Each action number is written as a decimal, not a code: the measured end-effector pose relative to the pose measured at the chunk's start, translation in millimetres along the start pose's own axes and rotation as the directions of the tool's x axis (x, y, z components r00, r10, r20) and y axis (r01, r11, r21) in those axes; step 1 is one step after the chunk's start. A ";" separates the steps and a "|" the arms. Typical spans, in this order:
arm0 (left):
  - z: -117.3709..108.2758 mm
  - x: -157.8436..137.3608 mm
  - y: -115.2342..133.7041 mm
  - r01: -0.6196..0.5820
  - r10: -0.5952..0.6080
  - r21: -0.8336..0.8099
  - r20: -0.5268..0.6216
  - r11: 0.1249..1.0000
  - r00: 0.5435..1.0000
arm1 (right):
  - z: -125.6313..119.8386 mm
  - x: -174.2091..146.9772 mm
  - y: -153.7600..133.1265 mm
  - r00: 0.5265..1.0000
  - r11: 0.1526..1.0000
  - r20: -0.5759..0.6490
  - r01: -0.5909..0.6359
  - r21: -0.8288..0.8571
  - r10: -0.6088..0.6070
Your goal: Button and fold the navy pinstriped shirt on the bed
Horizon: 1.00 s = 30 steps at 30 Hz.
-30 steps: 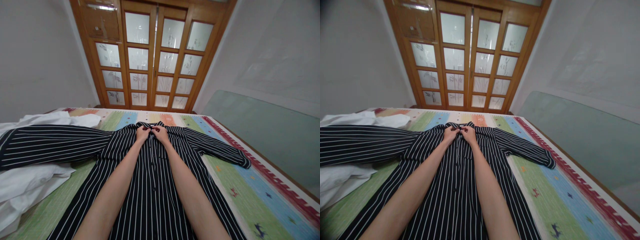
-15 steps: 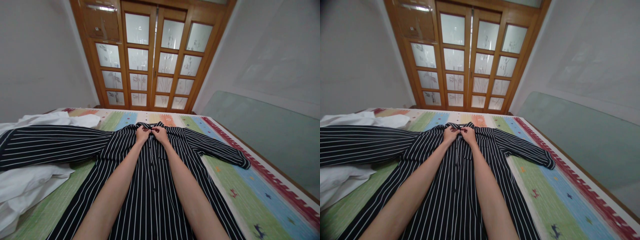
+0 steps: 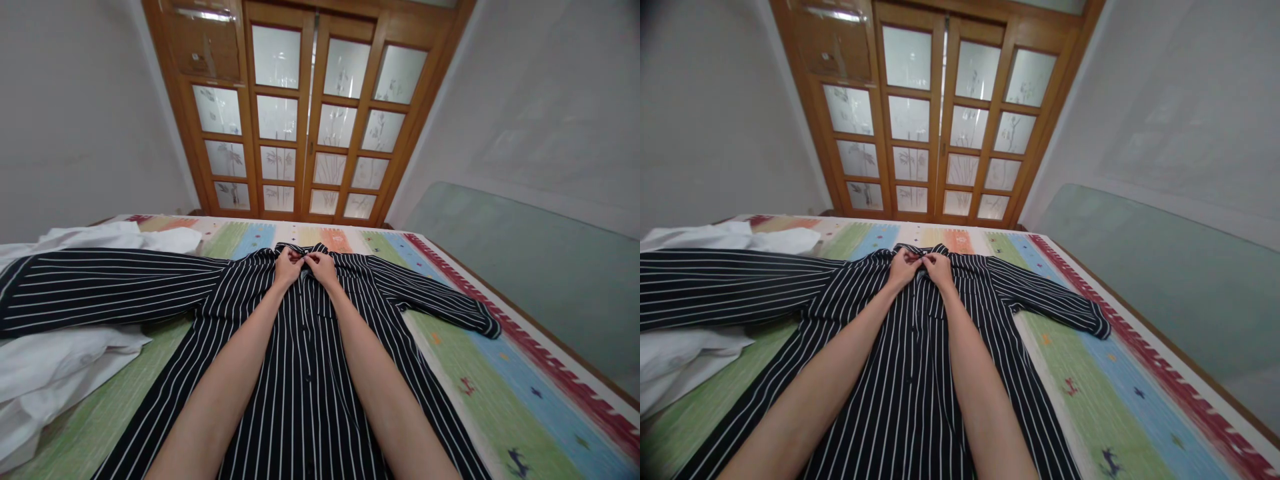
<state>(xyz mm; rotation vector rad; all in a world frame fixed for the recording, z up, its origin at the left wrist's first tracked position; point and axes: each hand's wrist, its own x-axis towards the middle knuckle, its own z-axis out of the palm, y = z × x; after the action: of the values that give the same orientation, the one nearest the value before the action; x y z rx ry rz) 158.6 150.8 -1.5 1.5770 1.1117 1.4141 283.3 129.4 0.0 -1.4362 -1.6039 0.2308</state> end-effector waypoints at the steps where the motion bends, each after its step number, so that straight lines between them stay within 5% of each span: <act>1: 0.1 -1.2 1.5 -0.012 0.012 0.013 0.001 1.000 1.000 | 0.3 0.1 -0.2 1.000 1.000 0.004 0.004 -0.011 -0.004; 9: 2.6 -11.7 12.2 -0.077 0.084 0.214 -0.024 0.974 0.996 | 3.0 -1.3 -2.7 1.000 0.996 -0.012 -0.014 -0.089 0.013; 15: -6.4 -18.0 23.3 0.009 0.092 0.371 -0.252 0.929 0.963 | -5.4 -5.2 -12.6 0.982 0.954 -0.172 -0.123 -0.273 0.077; 18: -10.6 -22.9 30.4 0.003 0.198 0.540 -0.315 0.842 0.928 | -7.4 -8.0 -18.9 0.991 0.915 -0.126 -0.085 -0.395 0.038; 20: -12.0 -25.0 31.5 -0.031 0.218 0.678 -0.193 0.735 0.957 | -7.2 -9.1 -21.5 1.000 0.883 0.003 -0.022 -0.469 0.027; 24: -14.0 -26.0 26.1 -0.089 0.063 0.784 0.064 0.614 0.996 | -4.6 -7.6 -21.6 0.973 0.844 0.217 0.053 -0.534 0.076; 30: -19.6 -32.1 21.8 -0.137 0.052 0.803 0.132 0.580 0.990 | 1.3 -3.1 -18.8 0.962 0.832 0.250 0.047 -0.553 0.112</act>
<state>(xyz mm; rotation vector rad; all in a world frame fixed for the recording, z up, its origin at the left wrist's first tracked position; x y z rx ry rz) 141.3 112.5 9.7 2.3333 1.7943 0.8668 269.2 121.7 10.3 -1.9436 -1.9781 -0.0328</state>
